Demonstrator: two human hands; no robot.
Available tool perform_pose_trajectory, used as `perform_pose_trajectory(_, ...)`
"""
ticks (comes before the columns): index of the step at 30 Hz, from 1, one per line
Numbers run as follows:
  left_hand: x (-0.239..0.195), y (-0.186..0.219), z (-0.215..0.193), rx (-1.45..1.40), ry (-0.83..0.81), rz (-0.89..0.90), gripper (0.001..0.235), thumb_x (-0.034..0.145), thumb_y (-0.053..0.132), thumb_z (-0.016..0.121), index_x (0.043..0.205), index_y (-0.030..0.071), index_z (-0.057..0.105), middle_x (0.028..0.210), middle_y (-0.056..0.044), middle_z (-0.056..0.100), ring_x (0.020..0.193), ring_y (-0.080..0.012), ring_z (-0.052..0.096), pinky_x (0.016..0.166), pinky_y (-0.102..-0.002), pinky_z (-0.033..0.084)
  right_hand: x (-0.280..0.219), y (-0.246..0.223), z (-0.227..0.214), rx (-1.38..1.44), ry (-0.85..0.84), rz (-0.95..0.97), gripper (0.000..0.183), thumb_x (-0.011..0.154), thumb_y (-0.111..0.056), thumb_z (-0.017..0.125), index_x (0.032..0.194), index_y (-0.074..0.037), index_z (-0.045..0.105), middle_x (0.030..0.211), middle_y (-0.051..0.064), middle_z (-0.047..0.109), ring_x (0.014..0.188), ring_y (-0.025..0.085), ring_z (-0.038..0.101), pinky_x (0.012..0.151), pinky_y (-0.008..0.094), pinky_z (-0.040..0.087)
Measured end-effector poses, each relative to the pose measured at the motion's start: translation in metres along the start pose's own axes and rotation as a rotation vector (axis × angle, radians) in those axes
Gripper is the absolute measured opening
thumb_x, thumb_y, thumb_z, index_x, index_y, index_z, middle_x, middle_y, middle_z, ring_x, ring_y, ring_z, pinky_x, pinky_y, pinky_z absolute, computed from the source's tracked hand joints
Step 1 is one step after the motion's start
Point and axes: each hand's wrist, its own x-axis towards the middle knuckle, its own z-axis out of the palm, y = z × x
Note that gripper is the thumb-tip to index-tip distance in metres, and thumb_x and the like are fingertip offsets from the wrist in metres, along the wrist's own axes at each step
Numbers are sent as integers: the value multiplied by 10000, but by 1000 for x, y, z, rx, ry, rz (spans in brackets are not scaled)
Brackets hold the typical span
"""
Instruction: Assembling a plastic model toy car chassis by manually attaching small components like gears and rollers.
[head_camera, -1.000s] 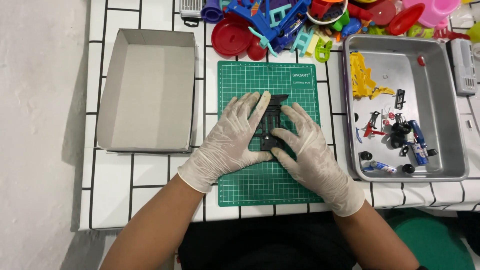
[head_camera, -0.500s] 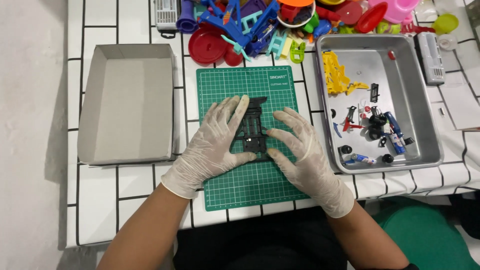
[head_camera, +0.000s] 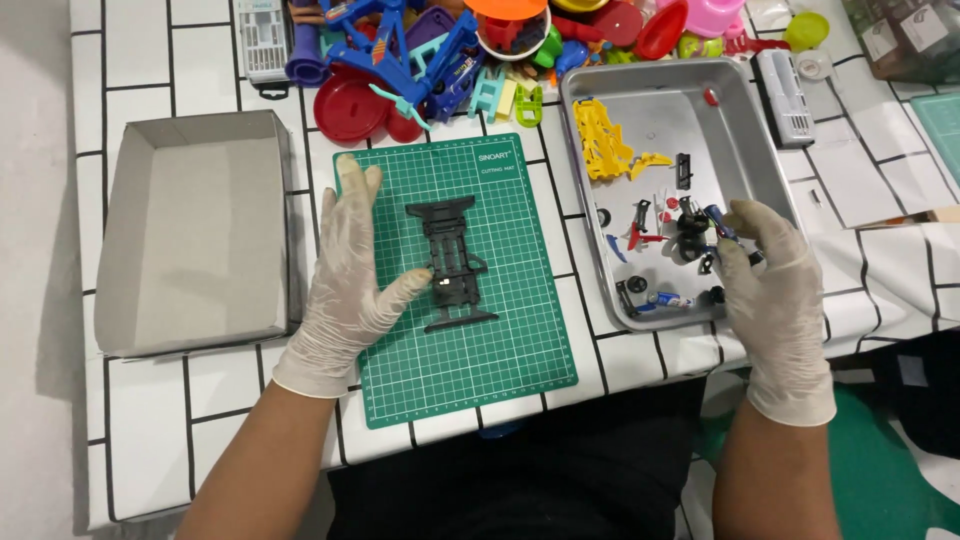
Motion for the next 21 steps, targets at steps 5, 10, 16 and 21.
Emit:
perform_pose_trajectory(5, 7, 3, -2, 35, 51, -15, 878, 1042, 689, 278, 1644, 84, 74, 1720, -169, 182, 1581, -351, 389, 1336, -629, 122, 0, 37, -9, -165, -186, 205, 306, 995, -60, 642, 1287, 21, 684, 1199, 222, 647, 1140, 369, 592, 987, 451, 484)
perform_pose_trajectory(10, 8, -1, -1, 23, 136, 13, 747, 1079, 618, 289, 1580, 66, 341, 1611, -128, 426, 1533, -377, 381, 1298, -637, 178, -5, 59, -3, -232, -189, 147, 287, 962, -49, 691, 1242, 8, 719, 1176, 235, 641, 1104, 385, 595, 945, 456, 505)
perform_pose_trajectory(16, 11, -1, -2, 28, 192, 37, 708, 1087, 583, 294, 1514, 37, 440, 1519, -166, 524, 1476, -405, 447, 1271, -619, 236, 0, 64, 11, -309, -168, 49, 337, 954, -66, 670, 1286, -44, 726, 1180, 197, 614, 1101, 374, 546, 939, 479, 480)
perform_pose_trajectory(21, 10, -2, -1, 30, 195, 38, 688, 1088, 562, 313, 1503, 31, 454, 1515, -161, 532, 1464, -394, 465, 1266, -601, 256, 3, 76, 21, -319, -135, -118, 421, 898, -15, 579, 1286, -69, 733, 1168, 201, 602, 1042, 410, 537, 927, 500, 467)
